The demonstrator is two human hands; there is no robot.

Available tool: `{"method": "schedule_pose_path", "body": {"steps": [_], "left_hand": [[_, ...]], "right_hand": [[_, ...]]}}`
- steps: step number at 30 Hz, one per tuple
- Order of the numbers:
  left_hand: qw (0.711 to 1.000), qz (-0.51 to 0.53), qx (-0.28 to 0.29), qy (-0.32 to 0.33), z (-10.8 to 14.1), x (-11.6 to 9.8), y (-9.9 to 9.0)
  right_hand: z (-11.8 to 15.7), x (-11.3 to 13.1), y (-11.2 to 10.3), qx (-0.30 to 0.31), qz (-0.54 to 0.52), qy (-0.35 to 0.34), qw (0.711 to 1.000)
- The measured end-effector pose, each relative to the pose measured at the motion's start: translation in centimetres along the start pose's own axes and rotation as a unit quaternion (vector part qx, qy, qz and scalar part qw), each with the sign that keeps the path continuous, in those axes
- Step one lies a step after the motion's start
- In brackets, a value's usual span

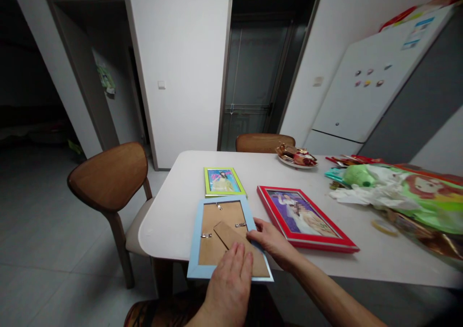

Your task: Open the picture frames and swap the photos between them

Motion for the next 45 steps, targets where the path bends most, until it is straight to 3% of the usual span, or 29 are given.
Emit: {"method": "schedule_pose_path", "body": {"steps": [2,5,11,15,19,26,29,31,34,36,40,45], "left_hand": [[1.000,0.001,0.022,-0.004,0.0,-0.2,0.7],[0.998,0.025,0.060,0.001,0.1,-0.3,0.9],[0.985,0.118,0.116,-0.057,0.9,2.5,-1.7],[0.975,0.126,0.138,-0.119,1.9,5.6,-3.3],[0.971,0.123,0.168,-0.116,2.5,6.9,-3.5],[0.973,0.134,0.152,-0.107,2.7,6.9,-3.1],[0.975,0.137,0.140,-0.105,2.8,6.9,-3.1],[0.976,0.136,0.130,-0.106,2.9,6.8,-3.1],[0.979,0.125,0.112,-0.113,3.0,6.5,-3.1],[0.980,0.120,0.107,-0.114,3.0,6.3,-3.1],[0.981,0.112,0.105,-0.115,3.0,6.0,-3.0],[0.983,0.114,0.084,-0.118,2.9,5.9,-3.0]], "right_hand": [[-0.7,-0.8,-0.7,-0.046,0.148,-0.030,0.987],[-1.2,-1.8,-1.1,-0.076,0.321,-0.075,0.941],[-0.8,-2.2,-1.0,-0.090,0.476,-0.099,0.869],[-1.2,-1.5,-0.5,-0.055,0.503,-0.145,0.850],[-2.3,-1.1,0.2,-0.023,0.516,-0.147,0.844],[-2.7,-0.8,0.6,-0.047,0.554,-0.137,0.820],[-2.1,-0.5,1.1,-0.068,0.556,-0.168,0.811],[-1.7,-0.3,2.3,-0.056,0.526,-0.210,0.822],[-1.8,-0.2,4.9,0.019,0.459,-0.256,0.851],[-2.3,-0.2,6.6,0.052,0.444,-0.268,0.854],[-3.4,-0.4,8.6,0.056,0.475,-0.266,0.837],[-4.1,-1.0,9.2,0.014,0.500,-0.248,0.830]]}}
Point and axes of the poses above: each hand's wrist, its own z-axis away from the middle knuckle, its own y-axis out of the palm, x = y × z, the point moved 2 cm from there along -z, towards the middle knuckle, and after that the axes turned 5 degrees about -z, right-handed, at the moved point
